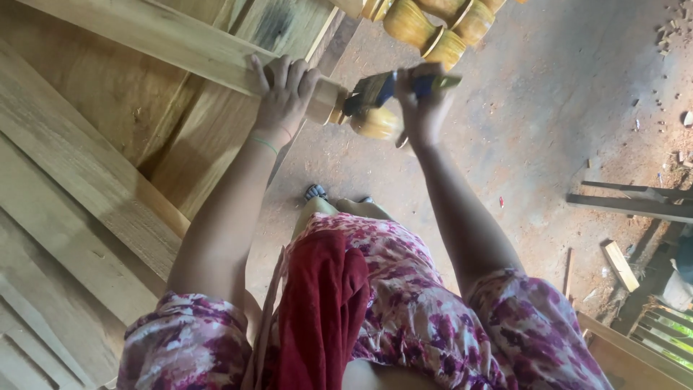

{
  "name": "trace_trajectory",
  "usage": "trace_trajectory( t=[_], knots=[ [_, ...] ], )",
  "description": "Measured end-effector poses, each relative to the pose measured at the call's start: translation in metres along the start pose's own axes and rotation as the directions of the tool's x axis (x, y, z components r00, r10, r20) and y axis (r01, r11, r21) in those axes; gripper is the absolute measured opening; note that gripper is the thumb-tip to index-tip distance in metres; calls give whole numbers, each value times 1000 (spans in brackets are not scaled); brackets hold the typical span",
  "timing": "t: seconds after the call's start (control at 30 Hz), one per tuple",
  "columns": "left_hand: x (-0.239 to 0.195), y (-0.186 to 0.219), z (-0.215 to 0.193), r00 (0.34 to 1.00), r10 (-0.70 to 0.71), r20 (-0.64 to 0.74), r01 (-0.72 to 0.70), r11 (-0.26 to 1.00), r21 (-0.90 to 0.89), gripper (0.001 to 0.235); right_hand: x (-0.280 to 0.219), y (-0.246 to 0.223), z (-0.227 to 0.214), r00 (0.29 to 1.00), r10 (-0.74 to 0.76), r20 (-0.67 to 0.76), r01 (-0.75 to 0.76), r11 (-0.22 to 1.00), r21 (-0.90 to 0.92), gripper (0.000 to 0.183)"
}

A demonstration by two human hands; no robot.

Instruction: Painting or varnishing wooden furniture legs with a paintbrush.

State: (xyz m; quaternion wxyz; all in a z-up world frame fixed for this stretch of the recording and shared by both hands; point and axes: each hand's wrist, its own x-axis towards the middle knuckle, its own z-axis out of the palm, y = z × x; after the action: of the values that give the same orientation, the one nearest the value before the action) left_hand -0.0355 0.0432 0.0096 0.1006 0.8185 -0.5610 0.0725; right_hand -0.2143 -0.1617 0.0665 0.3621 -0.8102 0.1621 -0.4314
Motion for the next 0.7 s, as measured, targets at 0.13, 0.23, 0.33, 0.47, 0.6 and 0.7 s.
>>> trace_trajectory(
  t=[0.13, 0.23, 0.33, 0.47, 0.6, 0.7],
  knots=[
    [-21, 5, 0, 996, -31, -84, 28, 999, -35, 67, 25, -4, -6, 991, 129, 32, -133, 967, 218, 15],
    [-33, 2, 14, 989, -22, -143, 11, 997, -77, 68, 34, -31, -15, 978, 184, 98, -205, 933, 295, 9],
    [-38, 5, 2, 991, -15, -130, 0, 993, -119, 59, 21, -59, -11, 971, 119, 205, -182, 929, 323, 11],
    [-38, 7, -5, 992, -5, -124, -2, 998, -57, 61, 5, -85, -4, 957, 79, 278, -123, 982, 142, 33],
    [-41, 5, 0, 978, 10, -207, -10, 1000, -3, 43, 8, -78, -2, 919, 55, 392, -207, 910, 359, 37],
    [-45, -4, 25, 910, 124, -396, -20, 967, 256, 26, 7, -50, -6, 874, 219, 435, -362, 889, 280, 36]
  ],
)
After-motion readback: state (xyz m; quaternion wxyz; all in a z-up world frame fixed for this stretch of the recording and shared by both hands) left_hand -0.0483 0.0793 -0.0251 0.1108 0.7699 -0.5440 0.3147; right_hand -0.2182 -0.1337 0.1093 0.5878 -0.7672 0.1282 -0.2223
